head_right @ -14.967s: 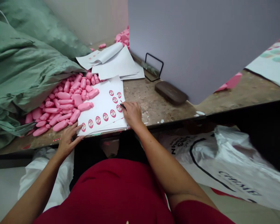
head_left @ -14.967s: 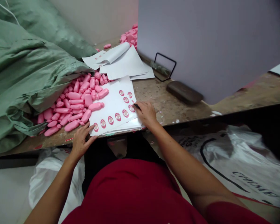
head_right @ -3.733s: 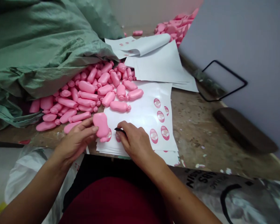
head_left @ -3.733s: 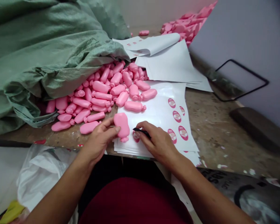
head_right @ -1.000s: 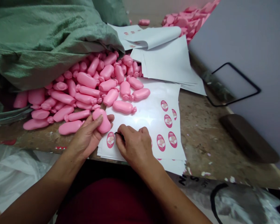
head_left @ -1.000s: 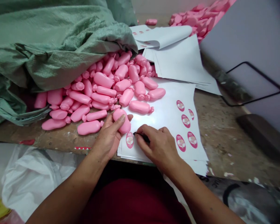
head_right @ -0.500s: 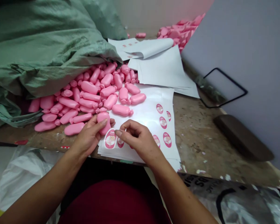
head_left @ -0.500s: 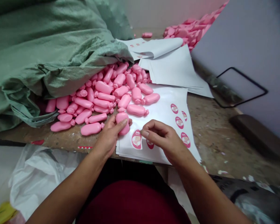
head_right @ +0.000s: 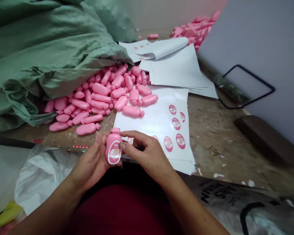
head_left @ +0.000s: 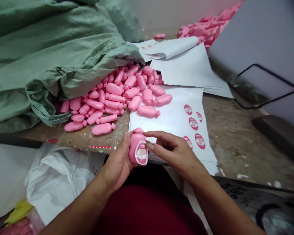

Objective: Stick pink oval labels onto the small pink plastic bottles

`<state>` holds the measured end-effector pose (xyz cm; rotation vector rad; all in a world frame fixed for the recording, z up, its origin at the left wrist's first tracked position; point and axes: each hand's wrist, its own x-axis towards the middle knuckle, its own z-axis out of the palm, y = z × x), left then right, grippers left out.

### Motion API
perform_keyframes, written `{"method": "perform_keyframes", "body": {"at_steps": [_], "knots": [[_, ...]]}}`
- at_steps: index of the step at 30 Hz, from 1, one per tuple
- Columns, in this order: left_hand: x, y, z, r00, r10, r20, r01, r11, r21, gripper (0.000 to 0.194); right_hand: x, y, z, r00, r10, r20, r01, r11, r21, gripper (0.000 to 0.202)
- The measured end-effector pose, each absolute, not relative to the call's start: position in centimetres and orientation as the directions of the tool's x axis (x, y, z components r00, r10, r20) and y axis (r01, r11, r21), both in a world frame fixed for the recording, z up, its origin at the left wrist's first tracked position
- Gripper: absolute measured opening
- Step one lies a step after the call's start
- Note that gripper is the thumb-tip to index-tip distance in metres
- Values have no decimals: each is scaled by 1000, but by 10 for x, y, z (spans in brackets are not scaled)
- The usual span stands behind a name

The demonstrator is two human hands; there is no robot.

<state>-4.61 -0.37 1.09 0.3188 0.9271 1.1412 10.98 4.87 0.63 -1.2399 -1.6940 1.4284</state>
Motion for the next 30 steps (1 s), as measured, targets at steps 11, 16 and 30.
{"method": "perform_keyframes", "body": {"at_steps": [11, 16, 30], "knots": [[-46, -9, 12, 65, 883, -465, -563, 417, 714, 77, 109, 46, 5, -385, 914, -132, 285, -19, -958, 38], [-48, -10, 9, 53, 871, -489, -514, 443, 734, 82, 110, 47, 2, -391, 911, -133, 279, -20, -960, 35], [-49, -10, 6, 82, 885, -458, -515, 431, 741, 67, 110, 49, -1, -392, 909, -142, 296, -21, -955, 35]]}}
